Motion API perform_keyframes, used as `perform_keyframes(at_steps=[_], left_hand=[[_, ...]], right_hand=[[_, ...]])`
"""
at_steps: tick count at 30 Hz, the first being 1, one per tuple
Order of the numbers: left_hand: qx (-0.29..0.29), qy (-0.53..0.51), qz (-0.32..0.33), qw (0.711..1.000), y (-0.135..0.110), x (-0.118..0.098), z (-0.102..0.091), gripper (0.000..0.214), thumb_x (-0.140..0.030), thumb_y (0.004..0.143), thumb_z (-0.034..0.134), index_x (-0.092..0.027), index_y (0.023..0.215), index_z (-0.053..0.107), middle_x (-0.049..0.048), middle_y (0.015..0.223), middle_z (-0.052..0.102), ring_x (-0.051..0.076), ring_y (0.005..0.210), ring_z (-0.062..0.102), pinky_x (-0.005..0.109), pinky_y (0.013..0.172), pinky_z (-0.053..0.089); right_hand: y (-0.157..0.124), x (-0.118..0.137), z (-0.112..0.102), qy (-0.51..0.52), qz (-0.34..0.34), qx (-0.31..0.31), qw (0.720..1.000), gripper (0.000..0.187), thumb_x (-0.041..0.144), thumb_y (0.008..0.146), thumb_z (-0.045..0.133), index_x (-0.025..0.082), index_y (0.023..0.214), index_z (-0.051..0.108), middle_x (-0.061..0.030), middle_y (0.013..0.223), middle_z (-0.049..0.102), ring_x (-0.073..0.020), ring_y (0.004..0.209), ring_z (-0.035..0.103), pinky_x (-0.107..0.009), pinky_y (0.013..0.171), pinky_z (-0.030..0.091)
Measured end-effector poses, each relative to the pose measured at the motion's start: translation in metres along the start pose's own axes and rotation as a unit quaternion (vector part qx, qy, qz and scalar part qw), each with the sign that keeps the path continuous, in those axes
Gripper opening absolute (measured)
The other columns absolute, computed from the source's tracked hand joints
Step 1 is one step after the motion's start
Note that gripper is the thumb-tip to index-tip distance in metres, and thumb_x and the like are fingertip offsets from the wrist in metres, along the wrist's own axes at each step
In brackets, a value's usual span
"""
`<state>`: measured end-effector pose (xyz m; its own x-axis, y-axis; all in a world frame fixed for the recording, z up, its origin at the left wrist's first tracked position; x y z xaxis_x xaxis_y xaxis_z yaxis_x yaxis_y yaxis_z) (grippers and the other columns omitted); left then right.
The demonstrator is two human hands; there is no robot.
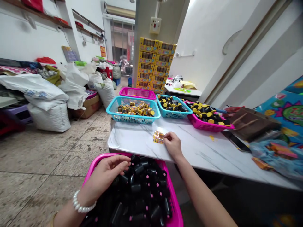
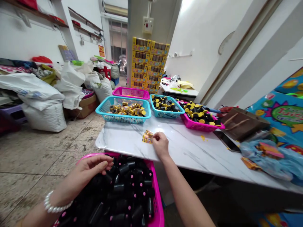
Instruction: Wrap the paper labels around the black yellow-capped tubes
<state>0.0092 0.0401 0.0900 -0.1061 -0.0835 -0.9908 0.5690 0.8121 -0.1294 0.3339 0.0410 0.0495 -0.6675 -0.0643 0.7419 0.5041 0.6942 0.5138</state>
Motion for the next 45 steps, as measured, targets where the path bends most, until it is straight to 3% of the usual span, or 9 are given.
perform_keyframes(at_steps=[4, 10, 15, 19, 22, 26, 32, 38, 45], left_hand=[[0.0, -0.025, -0.019, 1.0, 0.008, 0.001, 0.015, 0.04, -0.043, 0.079, 0.068, -0.014, 0.106, 0.066, 0.0105, 0.098, 0.071, 0.02, 0.085, 0.065, 0.028, 0.069, 0.052], [0.001, -0.039, 0.019, 0.999, 0.012, -0.002, 0.031, 0.025, -0.033, 0.078, 0.069, -0.014, 0.093, 0.066, 0.0049, 0.086, 0.067, 0.015, 0.074, 0.06, 0.023, 0.059, 0.047], [0.015, -0.01, 0.012, 1.0, -0.015, 0.007, 0.022, 0.013, -0.026, 0.083, 0.063, -0.014, 0.08, 0.069, 0.0018, 0.074, 0.067, 0.012, 0.067, 0.058, 0.022, 0.062, 0.045], [0.04, -0.012, -0.006, 0.999, -0.034, 0.021, 0.021, 0.03, -0.021, 0.083, 0.062, -0.018, 0.112, 0.068, 0.0039, 0.088, 0.07, 0.016, 0.081, 0.064, 0.027, 0.075, 0.049], [0.026, -0.005, -0.015, 1.0, -0.042, 0.031, 0.021, 0.054, -0.022, 0.082, 0.064, -0.021, 0.134, 0.052, 0.0009, 0.081, 0.067, 0.014, 0.072, 0.062, 0.025, 0.066, 0.048], [0.013, 0.028, -0.037, 0.999, -0.05, 0.038, 0.018, 0.048, -0.024, 0.081, 0.065, -0.019, 0.128, 0.054, -0.0007, 0.075, 0.065, 0.013, 0.066, 0.059, 0.022, 0.057, 0.045], [-0.043, -0.009, -0.045, 0.998, -0.057, 0.037, 0.018, 0.015, -0.028, 0.085, 0.06, -0.017, 0.094, 0.066, 0.0002, 0.071, 0.064, 0.011, 0.059, 0.057, 0.02, 0.053, 0.046], [-0.05, -0.037, -0.039, 0.997, -0.056, 0.038, 0.026, 0.012, -0.028, 0.084, 0.062, -0.017, 0.086, 0.064, 0.0003, 0.071, 0.065, 0.011, 0.057, 0.057, 0.019, 0.051, 0.047], [-0.035, 0.013, -0.028, 0.999, -0.053, 0.033, 0.017, 0.016, -0.03, 0.087, 0.06, -0.016, 0.083, 0.066, 0.0002, 0.069, 0.065, 0.01, 0.056, 0.057, 0.018, 0.05, 0.045]], right_hand=[[-0.02, 0.028, 0.001, 0.057, -0.008, 0.025, 0.998, 0.01, 0.028, 0.075, 0.061, 0.019, 0.073, 0.058, -0.0009, 0.074, 0.06, -0.0158, 0.068, 0.058, -0.029, 0.066, 0.048], [-0.092, 0.111, 0.008, 0.195, -0.055, 0.212, 0.956, 0.007, 0.015, 0.081, 0.062, 0.021, 0.081, 0.062, -0.0016, 0.083, 0.06, -0.0158, 0.079, 0.059, -0.03, 0.075, 0.049], [-0.11, 0.123, 0.005, 0.338, 0.134, 0.374, 0.853, 0.047, 0.025, 0.08, 0.07, 0.026, 0.123, 0.053, -0.0076, 0.115, 0.058, -0.0144, 0.078, 0.065, -0.026, 0.063, 0.051], [-0.117, 0.115, 0.01, 0.307, 0.242, 0.465, 0.795, 0.036, 0.044, 0.088, 0.059, 0.018, 0.113, 0.06, -0.0054, 0.091, 0.065, -0.0123, 0.064, 0.063, -0.021, 0.049, 0.044], [-0.132, 0.119, 0.016, 0.267, 0.256, 0.529, 0.763, 0.029, 0.044, 0.087, 0.062, 0.016, 0.093, 0.064, -0.0013, 0.073, 0.065, -0.0099, 0.057, 0.06, -0.019, 0.047, 0.04], [-0.148, 0.124, 0.019, 0.252, 0.284, 0.527, 0.76, 0.029, 0.042, 0.083, 0.068, 0.016, 0.076, 0.059, 0.0009, 0.066, 0.064, -0.0078, 0.052, 0.057, -0.018, 0.047, 0.04], [-0.152, 0.127, 0.015, 0.286, 0.285, 0.499, 0.767, 0.028, 0.041, 0.086, 0.066, 0.018, 0.102, 0.062, -0.0006, 0.076, 0.067, -0.01, 0.062, 0.06, -0.02, 0.055, 0.047], [-0.168, 0.128, 0.026, 0.274, 0.326, 0.425, 0.799, 0.036, 0.051, 0.084, 0.063, 0.017, 0.074, 0.057, 0.0033, 0.058, 0.059, -0.0072, 0.044, 0.051, -0.018, 0.042, 0.04], [-0.162, 0.126, 0.012, 0.281, 0.259, 0.501, 0.777, 0.036, 0.051, 0.09, 0.055, 0.017, 0.096, 0.063, -0.0036, 0.076, 0.067, -0.0123, 0.061, 0.062, -0.024, 0.058, 0.049]])
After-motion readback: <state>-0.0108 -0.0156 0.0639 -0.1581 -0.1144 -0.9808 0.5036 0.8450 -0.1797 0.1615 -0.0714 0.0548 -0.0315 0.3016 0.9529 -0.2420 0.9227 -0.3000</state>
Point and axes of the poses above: each hand's wrist, its own y-axis towards the middle knuckle, its own z-axis out of the palm, x = y × z, the point moved 2 cm from there along y, towards the middle knuckle
